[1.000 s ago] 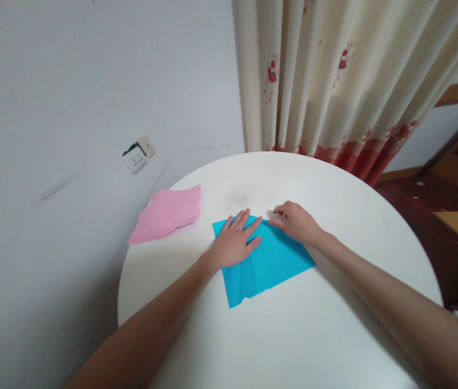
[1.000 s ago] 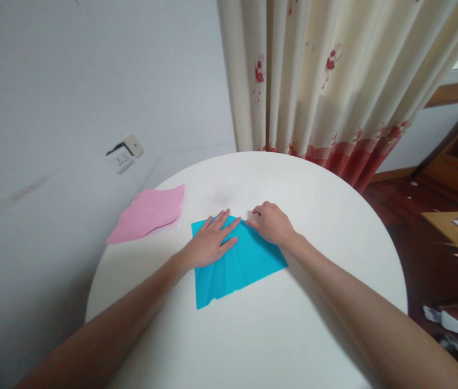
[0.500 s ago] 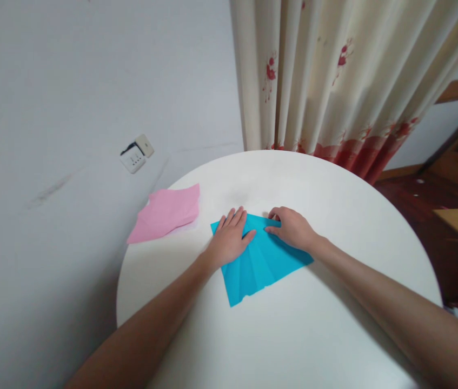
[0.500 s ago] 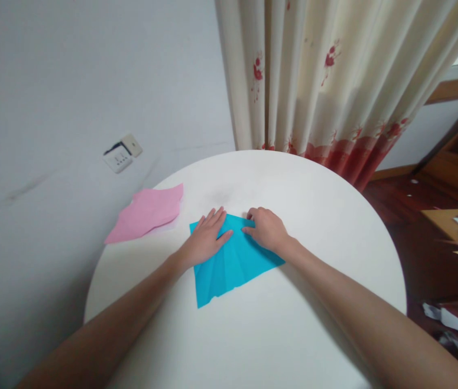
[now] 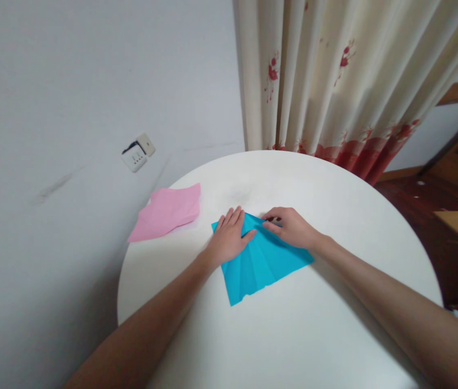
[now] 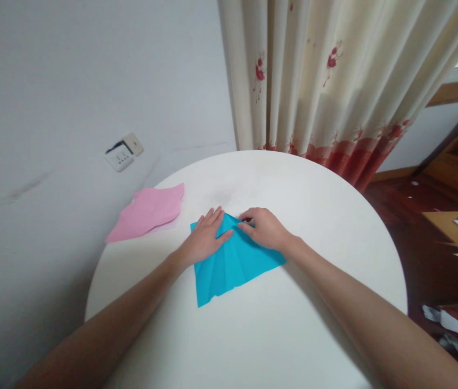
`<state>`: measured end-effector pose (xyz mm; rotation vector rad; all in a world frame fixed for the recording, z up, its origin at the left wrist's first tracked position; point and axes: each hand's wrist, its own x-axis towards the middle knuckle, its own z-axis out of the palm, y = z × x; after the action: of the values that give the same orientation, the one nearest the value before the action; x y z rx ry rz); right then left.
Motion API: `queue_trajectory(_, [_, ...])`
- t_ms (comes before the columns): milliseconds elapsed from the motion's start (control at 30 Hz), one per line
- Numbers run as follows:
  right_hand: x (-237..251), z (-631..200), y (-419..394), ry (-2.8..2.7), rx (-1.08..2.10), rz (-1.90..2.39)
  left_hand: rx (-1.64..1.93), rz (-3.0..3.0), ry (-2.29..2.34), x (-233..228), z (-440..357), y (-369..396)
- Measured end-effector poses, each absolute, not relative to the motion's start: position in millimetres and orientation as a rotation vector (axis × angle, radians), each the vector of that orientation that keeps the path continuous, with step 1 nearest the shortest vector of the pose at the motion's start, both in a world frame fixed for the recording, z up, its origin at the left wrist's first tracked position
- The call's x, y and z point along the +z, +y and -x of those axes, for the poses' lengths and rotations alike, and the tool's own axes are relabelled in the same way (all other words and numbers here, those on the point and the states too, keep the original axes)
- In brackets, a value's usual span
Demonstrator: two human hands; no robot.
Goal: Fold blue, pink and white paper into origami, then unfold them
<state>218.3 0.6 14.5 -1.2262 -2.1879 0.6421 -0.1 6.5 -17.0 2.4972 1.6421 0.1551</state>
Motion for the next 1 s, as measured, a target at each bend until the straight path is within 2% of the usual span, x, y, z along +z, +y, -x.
queue_trajectory(200, [28, -215, -11, -2.332, 0.712, 1.199, 0.154, -2.487, 1.649, -18, 1, 8])
queue_trajectory(400, [13, -217, -4, -2.451, 0.674, 0.989, 0.178, -2.450, 1.652, -18, 1, 10])
queue_trajectory(700, [5, -221, 4, -2.546, 0.628, 0.925, 0.139, -2.486, 1.558, -11, 3, 5])
queue_trajectory(1000, [-11, -219, 8, -2.445, 0.475, 1.446, 0.079, -2.677, 1.497, -8, 0, -4])
